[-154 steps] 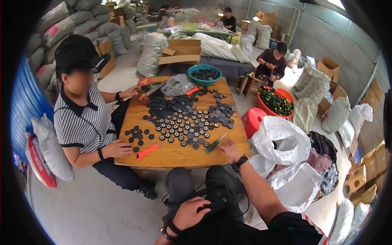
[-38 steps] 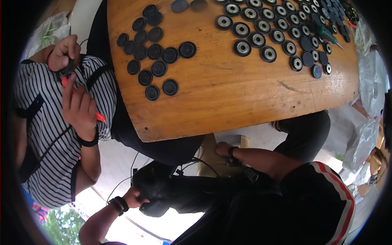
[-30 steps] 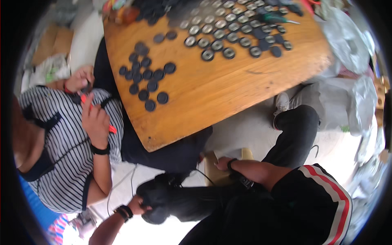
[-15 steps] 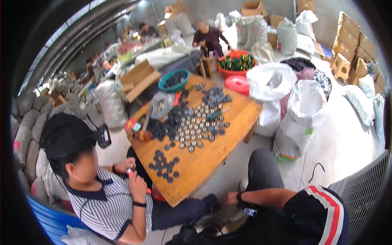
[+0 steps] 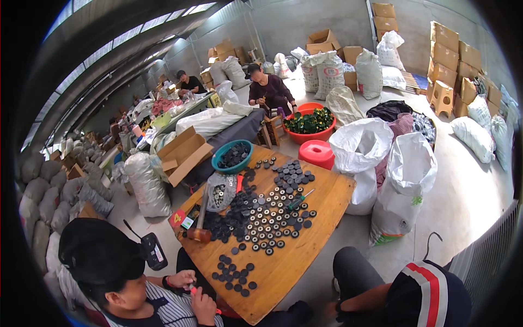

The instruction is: The person assembles circular rubber and metal components by hand and with a screwdriver, then tosses finished pieces into a sack.

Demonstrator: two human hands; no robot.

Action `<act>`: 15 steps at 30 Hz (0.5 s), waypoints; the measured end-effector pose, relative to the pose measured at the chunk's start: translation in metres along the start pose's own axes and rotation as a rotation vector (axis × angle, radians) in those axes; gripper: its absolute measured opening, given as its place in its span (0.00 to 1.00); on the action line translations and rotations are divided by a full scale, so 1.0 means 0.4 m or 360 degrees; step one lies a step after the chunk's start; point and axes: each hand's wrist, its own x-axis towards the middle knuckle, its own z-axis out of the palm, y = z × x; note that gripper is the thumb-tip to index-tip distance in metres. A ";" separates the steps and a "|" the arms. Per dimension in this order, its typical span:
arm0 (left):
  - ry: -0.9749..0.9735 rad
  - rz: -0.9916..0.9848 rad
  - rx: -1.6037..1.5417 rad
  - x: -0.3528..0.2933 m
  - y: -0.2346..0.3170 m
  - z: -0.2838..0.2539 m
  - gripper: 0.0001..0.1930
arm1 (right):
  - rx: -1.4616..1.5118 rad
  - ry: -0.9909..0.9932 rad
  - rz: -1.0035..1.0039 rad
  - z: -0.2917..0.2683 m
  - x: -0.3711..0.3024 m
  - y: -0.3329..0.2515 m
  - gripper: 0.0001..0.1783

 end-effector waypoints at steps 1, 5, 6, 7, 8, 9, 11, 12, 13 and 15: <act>0.0169 -0.0307 -0.0036 0.014 -0.008 0.005 0.25 | 0.0012 -0.0006 0.0004 -0.005 0.001 -0.022 0.20; 0.0199 -0.0442 0.0053 -0.041 0.003 -0.086 0.25 | 0.0880 0.0195 0.0078 -0.043 -0.002 -0.214 0.18; 0.0098 -0.0149 0.0054 -0.033 0.001 -0.096 0.25 | 0.0776 0.0320 0.0050 -0.089 -0.046 -0.194 0.17; 0.0016 0.0083 0.0058 -0.041 0.006 -0.084 0.24 | 0.0734 0.0449 0.0018 -0.098 -0.071 -0.218 0.16; 0.0011 0.0064 0.0067 -0.023 0.017 -0.078 0.24 | 0.0749 0.0464 0.0016 -0.125 -0.103 -0.211 0.16; -0.0004 0.0134 0.0239 0.001 0.024 -0.032 0.25 | 0.0678 0.0406 0.0134 -0.130 -0.135 -0.216 0.16; -0.0044 0.0249 0.0523 0.018 0.023 0.015 0.25 | 0.0561 0.0343 0.0251 -0.126 -0.153 -0.175 0.16; -0.0035 0.0283 0.0519 0.007 0.015 0.016 0.25 | 0.0404 0.0384 0.0146 -0.092 -0.112 -0.124 0.16; -0.0074 0.0241 0.0338 0.005 0.021 0.005 0.25 | 0.0254 0.0435 0.0033 -0.086 -0.079 -0.104 0.16; -0.0135 0.0160 0.0208 0.012 0.036 -0.012 0.25 | 0.0189 0.0510 0.0012 -0.123 -0.105 -0.152 0.17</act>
